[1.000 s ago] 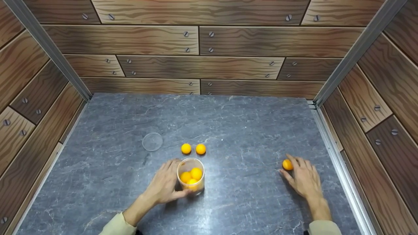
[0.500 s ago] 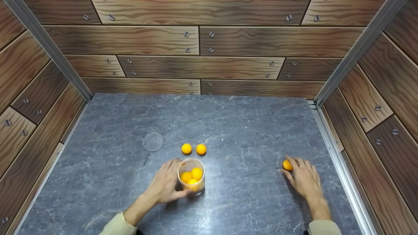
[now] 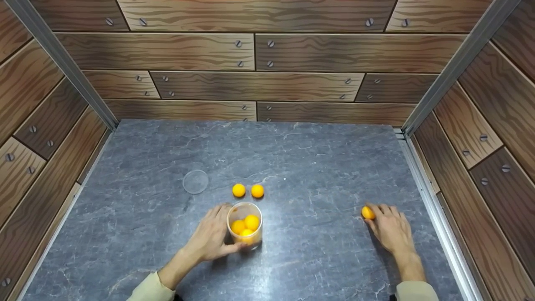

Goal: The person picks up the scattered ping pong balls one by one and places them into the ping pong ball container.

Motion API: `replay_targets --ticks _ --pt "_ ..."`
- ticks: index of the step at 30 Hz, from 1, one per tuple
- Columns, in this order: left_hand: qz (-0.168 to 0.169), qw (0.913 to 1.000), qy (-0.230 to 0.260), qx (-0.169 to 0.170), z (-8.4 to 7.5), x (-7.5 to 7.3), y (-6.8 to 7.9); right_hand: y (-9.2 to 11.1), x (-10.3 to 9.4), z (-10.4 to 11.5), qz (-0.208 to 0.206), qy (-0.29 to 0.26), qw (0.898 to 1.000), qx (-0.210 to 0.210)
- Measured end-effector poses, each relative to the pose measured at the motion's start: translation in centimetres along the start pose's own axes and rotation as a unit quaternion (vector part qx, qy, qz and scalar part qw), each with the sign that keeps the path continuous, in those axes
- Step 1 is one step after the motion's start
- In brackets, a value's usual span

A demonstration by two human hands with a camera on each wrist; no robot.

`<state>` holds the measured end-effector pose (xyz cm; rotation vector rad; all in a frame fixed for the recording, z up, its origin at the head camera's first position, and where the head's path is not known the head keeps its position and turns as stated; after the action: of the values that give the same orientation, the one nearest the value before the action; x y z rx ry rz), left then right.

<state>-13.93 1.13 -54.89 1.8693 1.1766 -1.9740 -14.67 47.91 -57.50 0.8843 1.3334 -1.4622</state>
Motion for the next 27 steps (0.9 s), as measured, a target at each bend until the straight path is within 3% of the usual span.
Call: replay_targets --ticks 13,27 --pt "0.025 0.9996 -0.008 -0.007 0.0 0.2 0.1 -0.1 0.1 0.3 0.01 0.003 1.0 -0.004" --pt "0.001 0.9999 -0.01 0.002 0.0 0.1 0.1 0.1 0.0 2.1 -0.006 -0.007 1.0 -0.01"
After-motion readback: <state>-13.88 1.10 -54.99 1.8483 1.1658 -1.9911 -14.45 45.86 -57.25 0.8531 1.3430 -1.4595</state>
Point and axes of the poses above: each hand's wrist, its own y-axis away from the middle knuckle, its own x-axis out of the palm, z = x × y, the point moved 6 cm from there along -y, towards the middle knuckle, and after that the axes turned 12 degrees about x, right-handed, at the moved point
